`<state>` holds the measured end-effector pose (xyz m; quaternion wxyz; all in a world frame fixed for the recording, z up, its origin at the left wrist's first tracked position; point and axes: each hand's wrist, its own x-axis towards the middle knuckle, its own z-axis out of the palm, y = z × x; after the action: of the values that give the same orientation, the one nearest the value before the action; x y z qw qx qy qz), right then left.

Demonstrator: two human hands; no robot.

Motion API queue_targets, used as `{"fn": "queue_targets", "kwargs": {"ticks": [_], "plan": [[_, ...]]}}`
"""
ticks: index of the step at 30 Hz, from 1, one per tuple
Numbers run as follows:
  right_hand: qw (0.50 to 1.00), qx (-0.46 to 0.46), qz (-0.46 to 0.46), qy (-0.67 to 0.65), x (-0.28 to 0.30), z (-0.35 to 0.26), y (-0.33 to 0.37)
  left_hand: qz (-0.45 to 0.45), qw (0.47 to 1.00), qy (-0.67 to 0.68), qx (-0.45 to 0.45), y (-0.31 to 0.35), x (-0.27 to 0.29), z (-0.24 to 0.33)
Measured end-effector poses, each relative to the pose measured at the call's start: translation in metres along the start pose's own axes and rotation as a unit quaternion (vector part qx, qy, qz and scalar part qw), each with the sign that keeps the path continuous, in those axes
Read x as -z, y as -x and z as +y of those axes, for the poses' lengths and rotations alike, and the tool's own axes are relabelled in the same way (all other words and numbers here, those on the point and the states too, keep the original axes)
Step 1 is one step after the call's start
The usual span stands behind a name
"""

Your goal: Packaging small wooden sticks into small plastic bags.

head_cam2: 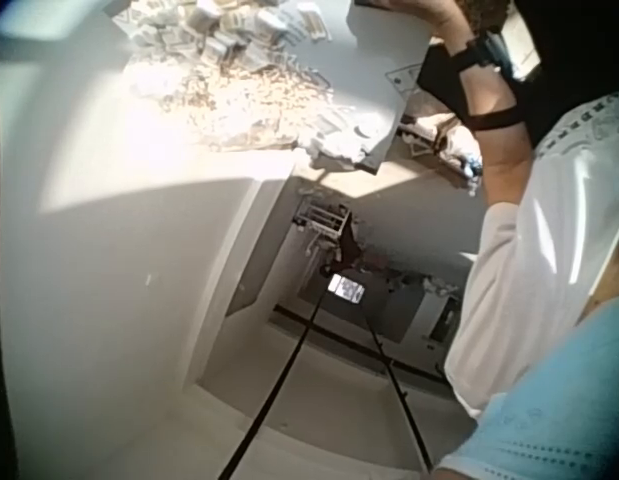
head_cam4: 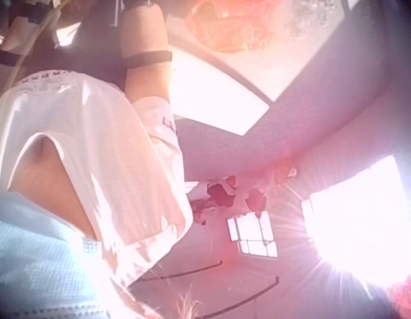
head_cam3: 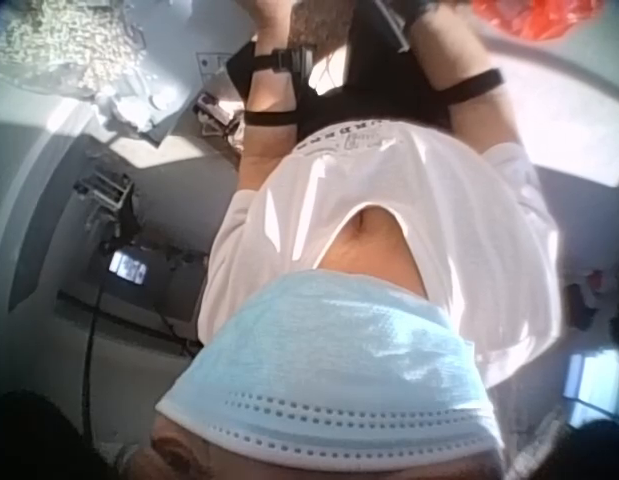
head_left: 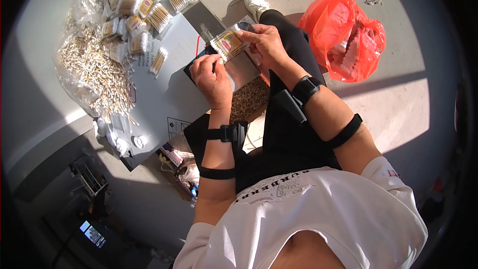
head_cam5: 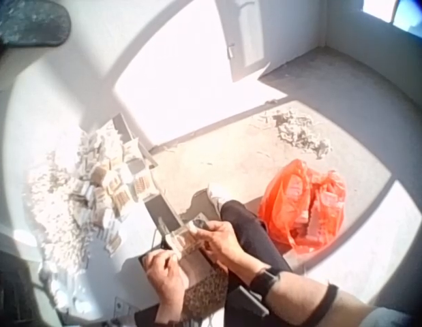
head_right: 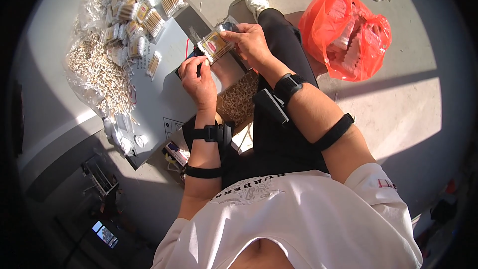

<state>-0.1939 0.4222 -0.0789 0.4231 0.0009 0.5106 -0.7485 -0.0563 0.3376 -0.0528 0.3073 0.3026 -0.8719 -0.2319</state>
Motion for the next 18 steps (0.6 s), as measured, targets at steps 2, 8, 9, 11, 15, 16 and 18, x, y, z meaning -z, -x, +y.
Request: {"fn": "queue_targets", "kwargs": {"ticks": [2, 8, 9, 11, 15, 16, 18], "plan": [[1.000, -0.001, 0.001, -0.001, -0.0003, -0.0004, 0.0005, 0.007, 1.000, -0.002, 0.004, -0.0005, -0.0004, 0.0011], [1.000, -0.002, 0.002, -0.005, -0.0016, -0.0033, 0.0028, -0.003, 1.000, -0.013, -0.008, -0.0011, 0.0001, 0.0000], [1.000, -0.003, -0.002, -0.008, -0.0014, -0.0032, 0.0026, -0.003, 1.000, -0.010, -0.011, -0.0016, 0.0000, -0.0010], [1.000, -0.003, -0.006, -0.011, -0.0017, -0.0028, 0.0024, -0.003, 1.000, -0.007, -0.014, -0.0018, 0.0003, -0.0025], [1.000, -0.001, 0.000, 0.001, -0.0003, -0.0012, 0.0013, 0.009, 1.000, 0.022, 0.007, -0.0021, -0.0018, -0.0018], [1.000, 0.000, -0.005, 0.003, 0.0002, -0.0010, 0.0010, 0.018, 0.999, 0.031, 0.017, -0.0021, -0.0026, -0.0017], [1.000, -0.002, -0.004, 0.002, 0.0000, -0.0004, 0.0002, 0.011, 1.000, 0.024, 0.012, -0.0025, -0.0017, -0.0025]]}}
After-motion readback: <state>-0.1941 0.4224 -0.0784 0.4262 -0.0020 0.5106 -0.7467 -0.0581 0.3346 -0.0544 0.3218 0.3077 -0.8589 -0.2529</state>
